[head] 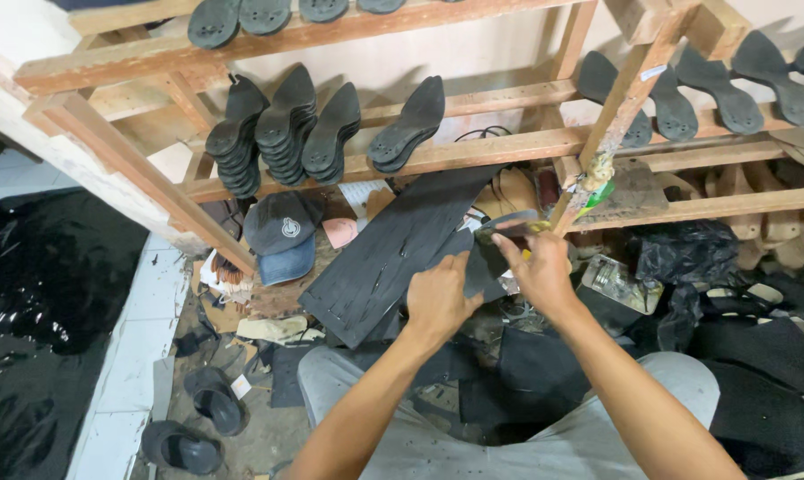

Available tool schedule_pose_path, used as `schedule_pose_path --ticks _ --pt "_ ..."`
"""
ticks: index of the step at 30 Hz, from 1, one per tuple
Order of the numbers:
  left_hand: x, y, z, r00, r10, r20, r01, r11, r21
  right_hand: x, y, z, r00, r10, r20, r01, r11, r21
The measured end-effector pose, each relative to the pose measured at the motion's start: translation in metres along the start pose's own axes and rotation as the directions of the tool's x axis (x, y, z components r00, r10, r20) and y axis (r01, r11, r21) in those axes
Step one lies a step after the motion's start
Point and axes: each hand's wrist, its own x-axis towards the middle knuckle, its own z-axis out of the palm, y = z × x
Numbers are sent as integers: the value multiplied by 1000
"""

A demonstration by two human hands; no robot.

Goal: The person repeatedly picks up black shoe soles, applies a yellowish adhesive to the bottom surface using a brush, and places the soles on a wooden shelf. The process is repeated for multiple soles throughout the clip.

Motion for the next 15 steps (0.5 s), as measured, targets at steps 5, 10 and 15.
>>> schedule_pose_path --ticks 5,10,15 --pt "-2 2 -2 999 9 -39 -9 1000 9 32 13 0 999 -42 -28 36 985 -170" --pt "-3 -6 -4 997 -17 -71 18 1000 14 39 11 -27 966 -254 -52 233 940 -250" --pt "5 -3 -4 994 -76 -80 78 997 14 2 3 -21 882 -380 280 405 914 -33"
